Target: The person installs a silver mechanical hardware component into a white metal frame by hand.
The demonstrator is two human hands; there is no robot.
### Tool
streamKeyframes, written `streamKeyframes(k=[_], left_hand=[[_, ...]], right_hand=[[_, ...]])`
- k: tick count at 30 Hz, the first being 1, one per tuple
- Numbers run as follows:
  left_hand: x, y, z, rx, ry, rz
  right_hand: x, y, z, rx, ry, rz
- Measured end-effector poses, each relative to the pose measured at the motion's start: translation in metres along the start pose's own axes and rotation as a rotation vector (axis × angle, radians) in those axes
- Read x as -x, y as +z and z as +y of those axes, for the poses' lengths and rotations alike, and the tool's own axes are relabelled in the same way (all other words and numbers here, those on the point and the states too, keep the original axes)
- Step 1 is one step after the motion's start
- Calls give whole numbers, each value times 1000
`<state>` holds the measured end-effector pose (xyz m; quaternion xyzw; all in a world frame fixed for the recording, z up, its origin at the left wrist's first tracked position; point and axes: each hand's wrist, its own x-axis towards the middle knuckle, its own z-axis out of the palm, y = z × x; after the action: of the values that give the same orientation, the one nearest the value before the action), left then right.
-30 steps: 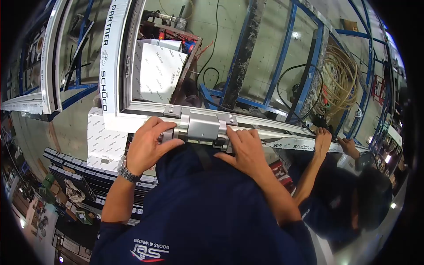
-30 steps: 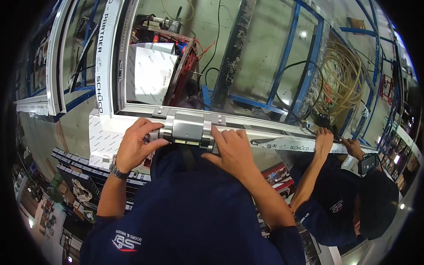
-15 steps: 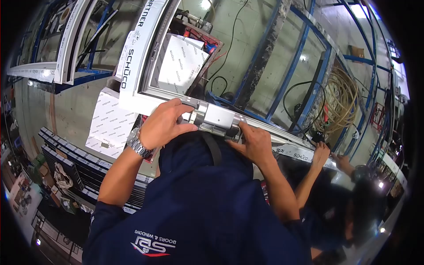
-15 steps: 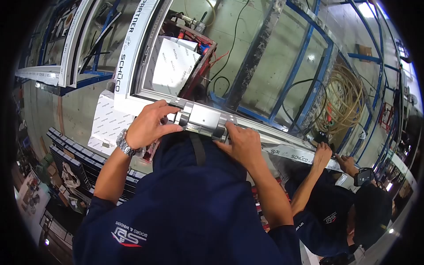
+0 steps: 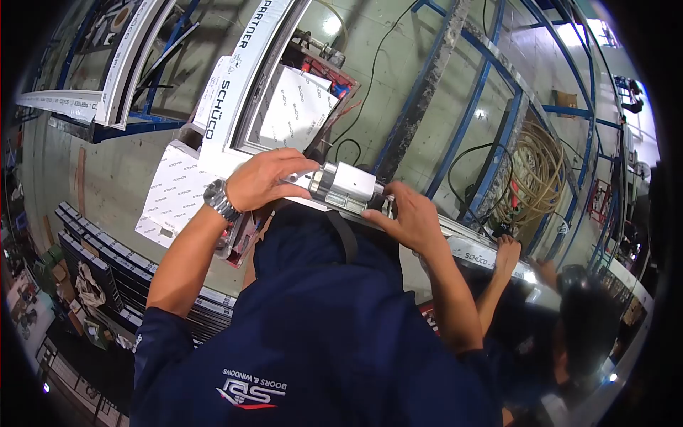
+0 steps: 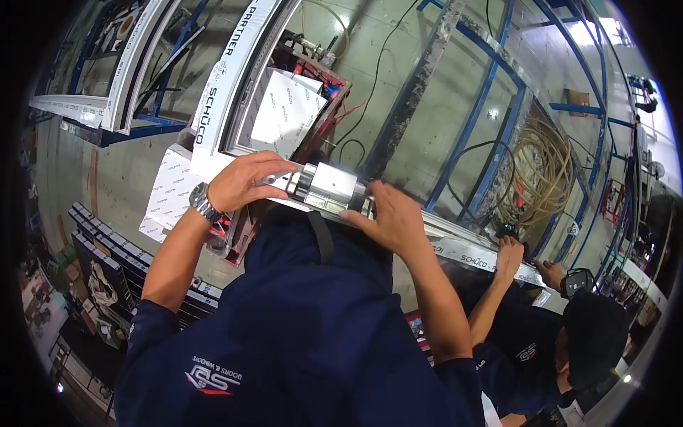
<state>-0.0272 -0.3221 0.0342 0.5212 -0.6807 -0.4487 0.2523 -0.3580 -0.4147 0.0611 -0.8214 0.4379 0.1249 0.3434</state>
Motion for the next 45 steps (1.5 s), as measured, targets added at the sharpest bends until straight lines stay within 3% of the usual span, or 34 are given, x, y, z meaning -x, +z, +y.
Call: streamKeyframes(k=[4, 5, 9, 12, 18, 25, 28, 34, 36, 45], left_hand=[[-19, -9, -13, 47, -15, -61], [-24, -9, -16, 62, -81, -61], [-38, -12, -26, 85, -144, -123], [-37, -11, -25, 63, -120, -104], [-26, -3, -21, 106, -95, -6], [-17, 10, -23, 165, -35, 144], [-23, 8, -25, 167, -129, 89], [-26, 10, -34, 174, -44, 103], [-32, 8, -33, 167, -145, 67], [-45, 19, -41, 218, -180, 115]], right_hand=[[-5, 14, -14, 40, -301, 297], [-9, 18, -16, 25, -350, 243], [-26, 5, -26, 51, -204, -25], [-35, 8, -32, 74, -258, -17], [-49, 9, -38, 41, -125, -142], [-70, 13, -27, 19, -205, -213], [-74, 9, -24, -8, -211, -292], [-76, 0, -33, 51, -186, -349], [-79, -7, -38, 50, -185, -384], [-86, -19, -19, -161, -95, -460]])
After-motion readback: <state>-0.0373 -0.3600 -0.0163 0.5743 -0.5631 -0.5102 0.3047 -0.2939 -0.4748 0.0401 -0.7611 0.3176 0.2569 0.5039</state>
